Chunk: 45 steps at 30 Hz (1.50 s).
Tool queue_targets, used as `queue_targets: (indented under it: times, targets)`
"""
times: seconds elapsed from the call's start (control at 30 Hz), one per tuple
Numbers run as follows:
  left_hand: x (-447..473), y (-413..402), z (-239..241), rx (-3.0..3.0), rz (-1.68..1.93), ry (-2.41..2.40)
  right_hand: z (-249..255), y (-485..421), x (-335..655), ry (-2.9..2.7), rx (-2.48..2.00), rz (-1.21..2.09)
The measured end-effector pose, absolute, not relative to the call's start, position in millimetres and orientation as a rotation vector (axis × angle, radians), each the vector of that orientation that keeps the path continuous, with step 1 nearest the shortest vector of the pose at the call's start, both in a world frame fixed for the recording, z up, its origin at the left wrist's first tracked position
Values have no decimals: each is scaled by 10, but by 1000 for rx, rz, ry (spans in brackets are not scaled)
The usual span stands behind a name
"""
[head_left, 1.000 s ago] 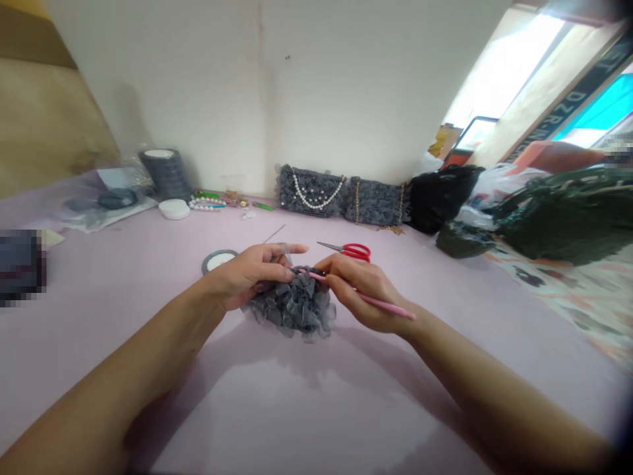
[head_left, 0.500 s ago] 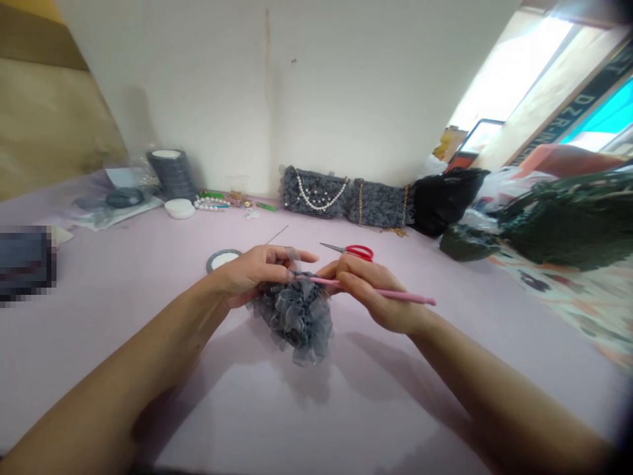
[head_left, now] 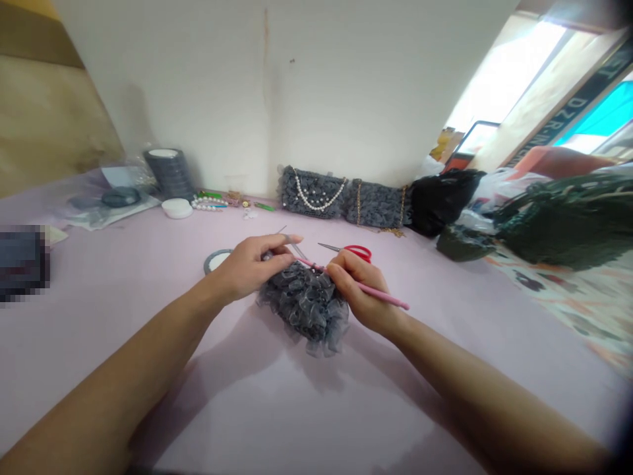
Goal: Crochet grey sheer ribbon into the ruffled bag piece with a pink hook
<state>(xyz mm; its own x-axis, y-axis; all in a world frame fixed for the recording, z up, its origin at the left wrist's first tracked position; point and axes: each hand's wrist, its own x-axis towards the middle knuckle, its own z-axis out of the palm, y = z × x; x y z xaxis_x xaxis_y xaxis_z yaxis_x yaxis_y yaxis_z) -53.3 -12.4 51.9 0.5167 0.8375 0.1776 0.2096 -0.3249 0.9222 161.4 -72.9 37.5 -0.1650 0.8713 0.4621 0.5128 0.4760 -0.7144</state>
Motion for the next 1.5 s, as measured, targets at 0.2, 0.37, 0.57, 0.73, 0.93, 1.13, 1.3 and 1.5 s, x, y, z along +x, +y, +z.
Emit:
queue_targets:
  times: [0.2,0.37,0.57,0.73,0.93,1.13,1.3,1.5]
  targets:
    - [-239,-372,400,1350,872,697,241,-727,1580,-2116,-1064,-150]
    - [-29,-487,323,1109,1055,797,138,-652,1558,-2132,-1019,-596]
    - [-94,-443,371,933,872,747,84,-560,1655,-2108,-741,-486]
    - [-206,-365,387,1132,798,748,125,-563,1696,-2144,-621,-389]
    - [-348,-260,426,1230,667,770,190,-587,1687,-2212,-561,-384]
    - [-451,-160,440,1240,621,756,210,-600,1702,-2248,-574,-415]
    - [-494,-96,434,1231,589,759,229,-604,1696,-2285,-578,-465]
    - [-561,-28,410,1223,482,767,265,-622,1682,-2353,-532,-420]
